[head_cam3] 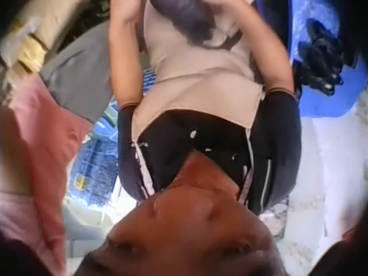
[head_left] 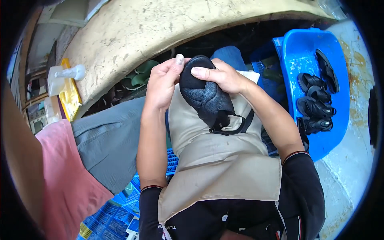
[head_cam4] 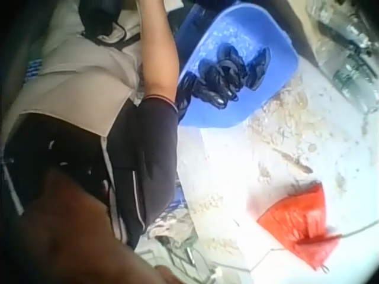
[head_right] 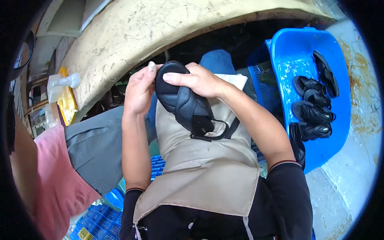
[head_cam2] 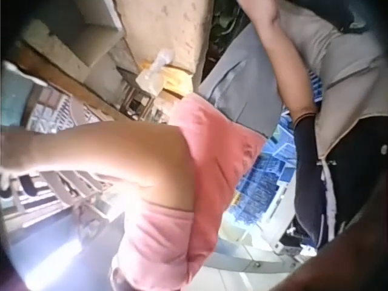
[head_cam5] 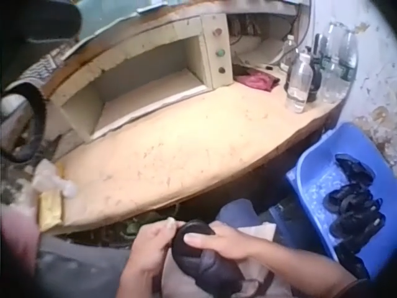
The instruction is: Assembling shoes by manually fitting uppers onto soles and checking the alignment at a factory workbench.
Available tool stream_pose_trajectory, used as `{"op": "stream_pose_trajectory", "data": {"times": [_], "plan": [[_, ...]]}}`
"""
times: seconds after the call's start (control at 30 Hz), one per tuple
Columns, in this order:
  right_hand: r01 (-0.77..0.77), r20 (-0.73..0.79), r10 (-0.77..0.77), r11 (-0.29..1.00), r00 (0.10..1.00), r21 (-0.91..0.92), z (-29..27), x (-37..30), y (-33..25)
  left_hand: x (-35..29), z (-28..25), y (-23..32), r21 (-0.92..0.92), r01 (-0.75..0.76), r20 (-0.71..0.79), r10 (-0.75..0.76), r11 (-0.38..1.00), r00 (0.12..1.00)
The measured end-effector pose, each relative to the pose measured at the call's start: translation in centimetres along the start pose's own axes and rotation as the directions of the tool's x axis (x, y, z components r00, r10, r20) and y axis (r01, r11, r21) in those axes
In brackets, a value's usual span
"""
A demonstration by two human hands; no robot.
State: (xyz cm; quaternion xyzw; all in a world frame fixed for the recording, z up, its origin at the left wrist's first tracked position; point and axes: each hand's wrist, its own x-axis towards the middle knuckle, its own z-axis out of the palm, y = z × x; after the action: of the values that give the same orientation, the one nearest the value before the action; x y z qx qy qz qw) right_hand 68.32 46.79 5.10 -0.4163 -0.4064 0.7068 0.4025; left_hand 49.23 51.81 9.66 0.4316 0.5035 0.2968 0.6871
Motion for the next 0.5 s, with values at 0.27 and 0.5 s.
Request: {"op": "stream_pose_trajectory", "data": {"times": [0.27,0.5], "plan": [[-0.002,0.073,0.016,0.982,0.997,-0.188,1.6,0.4,-0.4,0.8,-3.4,-0.2,-0.141,0.062,0.181,-0.036,0.988,0.983],[0.037,0.061,-0.027,0.985,0.998,-0.168,2.5,0.7,0.0,-0.6,-3.3,2.9,0.058,0.156,0.18,-0.164,0.986,0.97]]}}
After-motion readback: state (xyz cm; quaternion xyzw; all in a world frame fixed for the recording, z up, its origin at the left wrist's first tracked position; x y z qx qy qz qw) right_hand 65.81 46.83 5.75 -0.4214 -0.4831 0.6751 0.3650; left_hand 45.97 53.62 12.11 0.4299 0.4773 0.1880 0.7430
